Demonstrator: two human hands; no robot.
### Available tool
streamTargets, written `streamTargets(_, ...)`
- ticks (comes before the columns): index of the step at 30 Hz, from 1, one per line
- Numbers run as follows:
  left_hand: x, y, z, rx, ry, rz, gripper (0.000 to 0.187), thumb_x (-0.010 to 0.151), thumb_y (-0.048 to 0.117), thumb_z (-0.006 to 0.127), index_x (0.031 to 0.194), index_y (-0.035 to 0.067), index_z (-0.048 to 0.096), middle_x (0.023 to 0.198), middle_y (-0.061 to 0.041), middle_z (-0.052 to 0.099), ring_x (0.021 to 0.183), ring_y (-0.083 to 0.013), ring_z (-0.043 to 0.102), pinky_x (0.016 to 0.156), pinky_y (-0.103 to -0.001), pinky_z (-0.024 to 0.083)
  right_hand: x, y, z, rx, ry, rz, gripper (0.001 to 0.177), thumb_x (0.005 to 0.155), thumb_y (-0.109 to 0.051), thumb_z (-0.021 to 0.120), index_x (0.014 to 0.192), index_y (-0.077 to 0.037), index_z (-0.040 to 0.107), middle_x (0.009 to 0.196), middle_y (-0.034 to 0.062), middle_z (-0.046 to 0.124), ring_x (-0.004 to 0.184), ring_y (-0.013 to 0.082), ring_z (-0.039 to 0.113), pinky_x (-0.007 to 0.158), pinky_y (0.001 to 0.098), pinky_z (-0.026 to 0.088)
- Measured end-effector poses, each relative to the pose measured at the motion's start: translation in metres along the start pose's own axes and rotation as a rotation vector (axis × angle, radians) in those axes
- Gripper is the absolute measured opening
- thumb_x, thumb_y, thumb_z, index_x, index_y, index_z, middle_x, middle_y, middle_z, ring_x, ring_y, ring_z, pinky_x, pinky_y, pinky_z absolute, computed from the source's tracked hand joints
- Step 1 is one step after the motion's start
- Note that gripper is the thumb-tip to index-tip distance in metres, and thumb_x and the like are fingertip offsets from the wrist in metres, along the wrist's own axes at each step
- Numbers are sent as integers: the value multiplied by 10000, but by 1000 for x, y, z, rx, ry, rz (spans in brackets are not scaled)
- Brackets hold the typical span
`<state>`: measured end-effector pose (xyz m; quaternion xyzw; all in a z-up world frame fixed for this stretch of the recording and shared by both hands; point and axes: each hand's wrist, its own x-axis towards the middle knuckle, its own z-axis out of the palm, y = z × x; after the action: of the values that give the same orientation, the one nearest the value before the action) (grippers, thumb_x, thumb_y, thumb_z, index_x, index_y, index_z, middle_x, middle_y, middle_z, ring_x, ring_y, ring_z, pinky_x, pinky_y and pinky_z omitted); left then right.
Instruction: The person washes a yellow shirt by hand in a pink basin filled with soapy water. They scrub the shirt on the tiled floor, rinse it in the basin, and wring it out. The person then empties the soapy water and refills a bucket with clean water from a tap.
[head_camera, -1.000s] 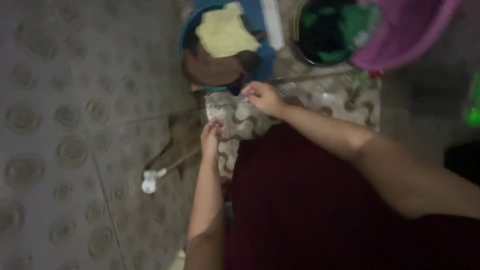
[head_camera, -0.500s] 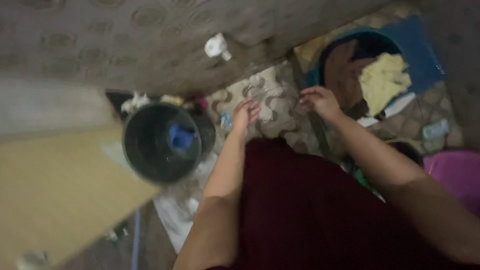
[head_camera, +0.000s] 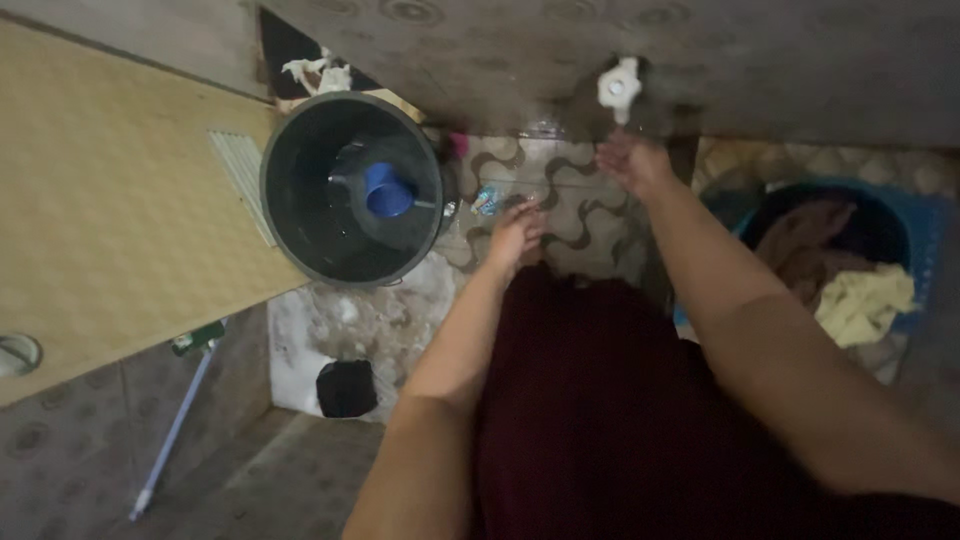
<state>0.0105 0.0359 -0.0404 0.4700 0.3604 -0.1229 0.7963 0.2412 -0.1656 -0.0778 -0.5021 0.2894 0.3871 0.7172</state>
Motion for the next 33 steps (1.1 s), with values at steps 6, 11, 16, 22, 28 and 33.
streamTargets(6, 55, -31, -8, -158, 37, -7, 363, 1009, 157, 572, 1364, 90, 611, 1199, -139, 705, 995, -229, 666, 857, -381, 548, 36, 8, 21, -7, -110, 50, 333, 868, 292, 480, 896, -40, 486, 971, 152, 650, 869, 266, 672, 836, 440, 621)
streamTargets(11, 70, -15, 44, -230, 45, -113, 368, 998, 222, 514, 1350, 128, 561, 1277, -56, 710, 1034, -199, 714, 912, -366, 514, 35, 4, 27, -363, 30, -196, 57, 945, 13, 526, 918, -11, 571, 846, 141, 656, 719, 256, 632, 572, 385, 501)
streamTargets(16, 108, 1, 110, -421, 45, -163, 395, 1042, 221, 547, 1392, 51, 606, 1227, -116, 671, 1059, -240, 655, 980, -426, 521, -15, -26, 20, -909, 41, -359, 157, 962, -74, 574, 989, 19, 698, 896, 153, 717, 802, 275, 699, 678, 394, 543)
streamTargets(22, 148, 1, 184, -439, 24, 20, 401, 1008, 251, 534, 1231, -26, 722, 1174, -159, 739, 1054, -278, 669, 934, -382, 517, -54, -49, -1, -1295, -106, -853, 201, 896, -65, 707, 1088, -25, 751, 1018, 154, 747, 937, 252, 711, 855, 370, 541)
streamTargets(28, 139, 19, 195, -400, 96, 51, 333, 984, 213, 628, 1173, -43, 729, 1213, -192, 722, 1094, -290, 650, 963, -397, 497, -30, -47, -21, -1182, 8, -731, 193, 950, -91, 670, 1112, 13, 675, 1051, 151, 726, 972, 248, 687, 891, 359, 534)
streamTargets(33, 129, -6, 116, -697, 88, -22, 411, 1017, 241, 544, 1319, -21, 640, 1285, -181, 678, 1117, -299, 632, 974, -417, 491, 9, -6, -4, -1162, -274, -695, 218, 1007, -102, 652, 1175, 33, 688, 1174, 166, 690, 1059, 258, 660, 919, 356, 519)
